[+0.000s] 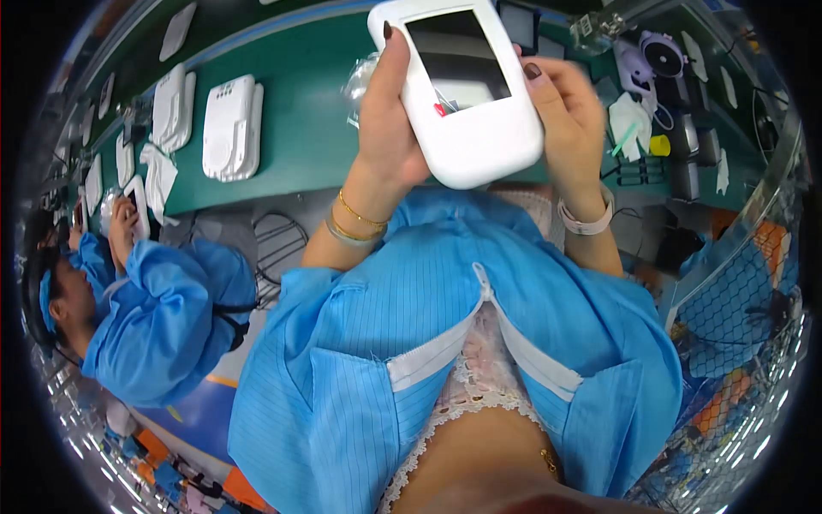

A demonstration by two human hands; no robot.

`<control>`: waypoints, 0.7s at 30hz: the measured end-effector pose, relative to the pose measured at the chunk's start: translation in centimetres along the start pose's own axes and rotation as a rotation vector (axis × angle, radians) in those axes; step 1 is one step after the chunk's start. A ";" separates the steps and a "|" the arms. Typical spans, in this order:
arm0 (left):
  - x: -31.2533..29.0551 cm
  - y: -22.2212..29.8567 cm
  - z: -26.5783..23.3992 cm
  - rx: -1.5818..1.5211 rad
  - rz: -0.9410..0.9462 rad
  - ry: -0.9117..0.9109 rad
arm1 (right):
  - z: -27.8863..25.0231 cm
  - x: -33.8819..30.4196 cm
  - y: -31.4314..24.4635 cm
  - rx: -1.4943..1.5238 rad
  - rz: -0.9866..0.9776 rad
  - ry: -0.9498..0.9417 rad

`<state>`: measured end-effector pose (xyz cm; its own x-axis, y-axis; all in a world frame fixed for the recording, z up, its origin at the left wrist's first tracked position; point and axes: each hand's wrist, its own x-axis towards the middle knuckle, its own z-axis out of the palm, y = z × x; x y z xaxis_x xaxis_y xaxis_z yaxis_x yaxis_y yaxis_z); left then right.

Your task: Assembling and cleaning handheld device screen components on an assembly line.

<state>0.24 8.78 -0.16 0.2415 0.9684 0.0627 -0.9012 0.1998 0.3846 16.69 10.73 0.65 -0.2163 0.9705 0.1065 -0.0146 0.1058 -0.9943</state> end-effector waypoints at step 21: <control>-8.0 1.5 -1.2 0.058 -0.230 -0.129 | 0.5 2.6 -1.8 -0.027 -0.108 -0.257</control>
<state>-3.52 1.51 -1.17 0.4846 0.8708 0.0826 -0.7961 0.3999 0.4543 15.65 12.95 2.75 -0.4557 0.8668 0.2025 -0.0256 0.2146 -0.9764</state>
